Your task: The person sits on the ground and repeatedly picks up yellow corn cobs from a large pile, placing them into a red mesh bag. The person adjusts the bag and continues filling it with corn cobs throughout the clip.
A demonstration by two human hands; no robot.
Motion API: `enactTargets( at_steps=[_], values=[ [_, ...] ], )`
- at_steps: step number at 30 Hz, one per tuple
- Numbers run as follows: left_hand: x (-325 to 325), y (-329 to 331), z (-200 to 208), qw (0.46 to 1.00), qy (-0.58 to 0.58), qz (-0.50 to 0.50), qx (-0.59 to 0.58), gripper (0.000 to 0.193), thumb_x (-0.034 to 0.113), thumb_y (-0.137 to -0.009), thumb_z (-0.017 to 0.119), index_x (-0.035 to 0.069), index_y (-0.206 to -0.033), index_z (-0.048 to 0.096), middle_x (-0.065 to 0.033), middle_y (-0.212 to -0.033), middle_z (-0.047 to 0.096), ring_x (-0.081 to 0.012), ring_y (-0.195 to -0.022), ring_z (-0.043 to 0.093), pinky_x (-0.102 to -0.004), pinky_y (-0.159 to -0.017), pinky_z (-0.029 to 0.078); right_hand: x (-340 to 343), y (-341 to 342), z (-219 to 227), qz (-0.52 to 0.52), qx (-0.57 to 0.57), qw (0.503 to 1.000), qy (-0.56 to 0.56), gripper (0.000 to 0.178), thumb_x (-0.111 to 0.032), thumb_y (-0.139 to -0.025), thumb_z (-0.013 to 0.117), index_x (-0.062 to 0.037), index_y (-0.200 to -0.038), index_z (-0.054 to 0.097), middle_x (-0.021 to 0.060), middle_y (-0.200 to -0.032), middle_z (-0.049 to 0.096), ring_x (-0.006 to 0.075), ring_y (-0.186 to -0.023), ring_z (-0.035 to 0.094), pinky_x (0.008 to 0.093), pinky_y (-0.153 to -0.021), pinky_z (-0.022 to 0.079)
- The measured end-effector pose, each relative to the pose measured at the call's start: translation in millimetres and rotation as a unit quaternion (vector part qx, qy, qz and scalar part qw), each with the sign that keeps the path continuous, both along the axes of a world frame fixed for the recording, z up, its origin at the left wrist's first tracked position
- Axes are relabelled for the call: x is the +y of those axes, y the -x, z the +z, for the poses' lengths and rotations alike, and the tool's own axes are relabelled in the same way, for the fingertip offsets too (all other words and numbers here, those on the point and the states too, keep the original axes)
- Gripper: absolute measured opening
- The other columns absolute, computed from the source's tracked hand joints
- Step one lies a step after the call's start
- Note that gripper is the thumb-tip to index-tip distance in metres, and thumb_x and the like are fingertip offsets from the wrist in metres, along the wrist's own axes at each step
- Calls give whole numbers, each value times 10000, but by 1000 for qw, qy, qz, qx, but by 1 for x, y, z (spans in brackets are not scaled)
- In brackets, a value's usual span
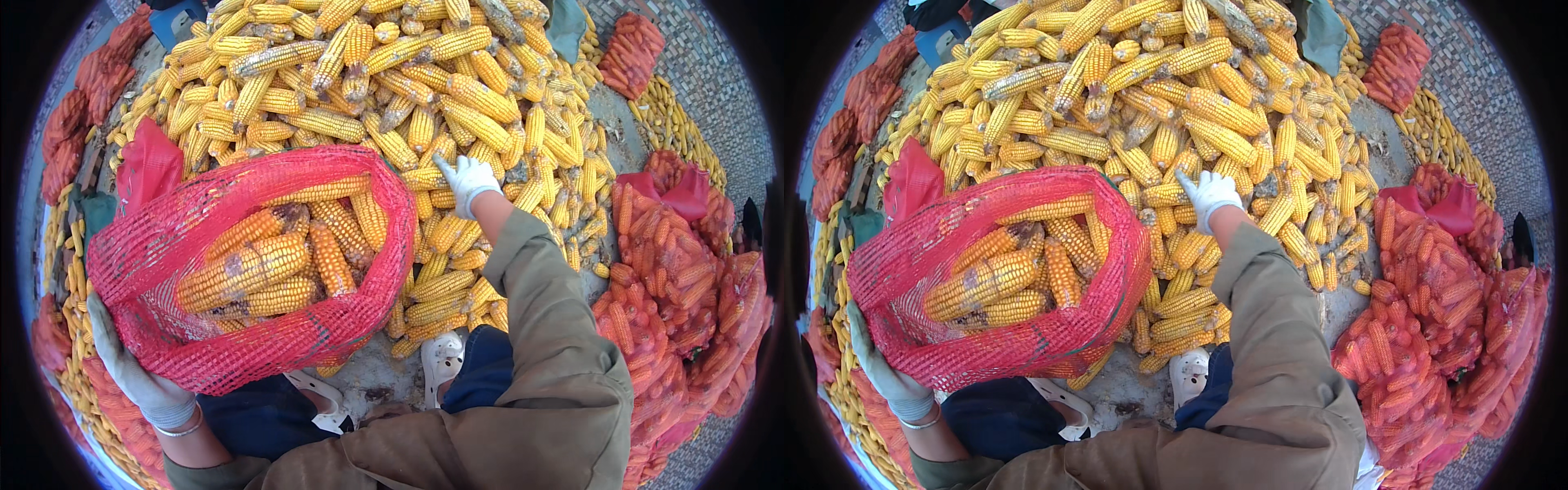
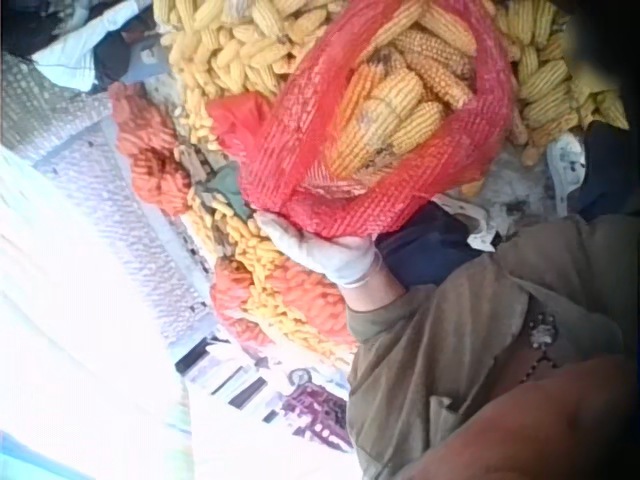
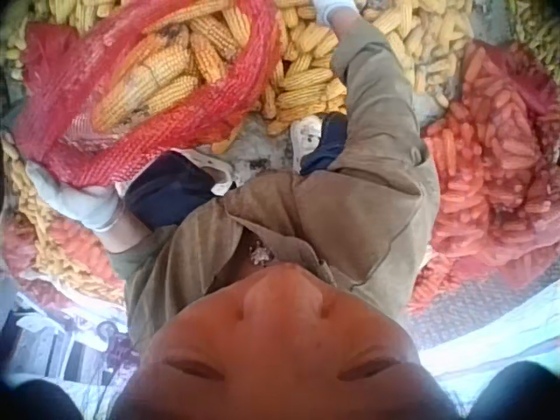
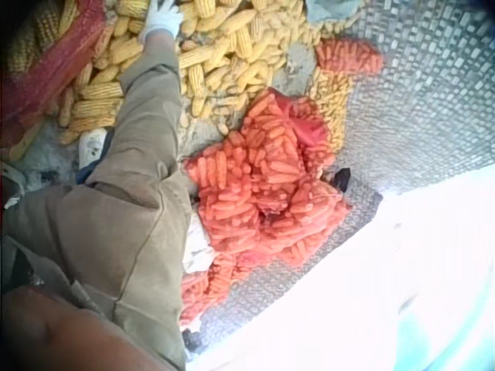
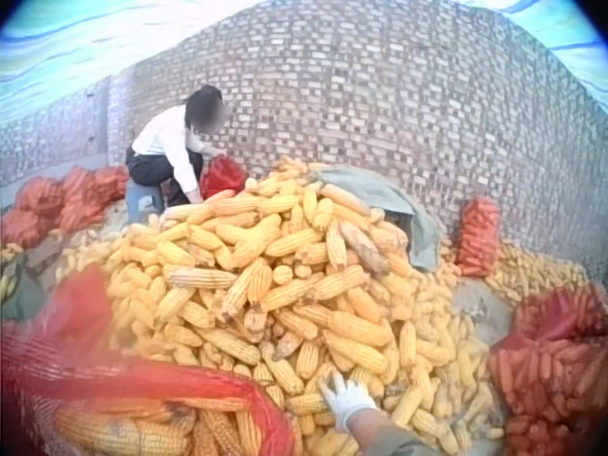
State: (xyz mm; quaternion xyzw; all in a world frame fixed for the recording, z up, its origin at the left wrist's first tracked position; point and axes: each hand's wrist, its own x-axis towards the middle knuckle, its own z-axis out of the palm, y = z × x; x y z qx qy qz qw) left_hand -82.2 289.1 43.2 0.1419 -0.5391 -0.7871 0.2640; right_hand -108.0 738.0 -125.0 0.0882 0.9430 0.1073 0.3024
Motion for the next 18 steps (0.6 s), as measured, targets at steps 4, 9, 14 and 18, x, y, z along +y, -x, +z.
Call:
enactTargets(
  at_steps=[4,9,14,18],
  values=[
    [-11,6,-19,995,22,-94,31,512,233,-1064,426,-19,-1508,396,-114,-1566,415,-233,-1428,415,-417,-1220,305,29,-8,-7,-129,12,983,126,988,-443,-745,803,-111,-1544,327,190,-1351,570,376,-1206,593,435,-1010,496],
    [-17,8,-12,950,-196,-244,6,486,289,-1067,475,5,-1460,474,-113,-1491,515,-233,-1379,475,-413,-1189,342,10,-35,-25,-190,97,933,289,876,-523,-720,754,-55,-1417,503,298,-1506,394,434,-1346,447,439,-1141,398],
    [8,-3,1,921,-216,-325,1,458,348,-1083,448,35,-1410,517,-117,-1409,587,-243,-1289,562,-419,-1135,412,-35,-57,-121,-78,7,983,168,927,-742,-761,642,-260,-1526,436,288,-1590,306,547,-1437,262,558,-1226,173],
    [11,-6,1,860,-302,-409,28,483,391,-1063,493,36,-1388,533,-128,-1383,606,-275,-1281,576,-453,-1125,426,-33,-55,-121,-115,101,965,212,734,-555,-844,634,-198,-1469,489,231,-1420,521,436,-1299,463,500,-1124,335]
  ],
)
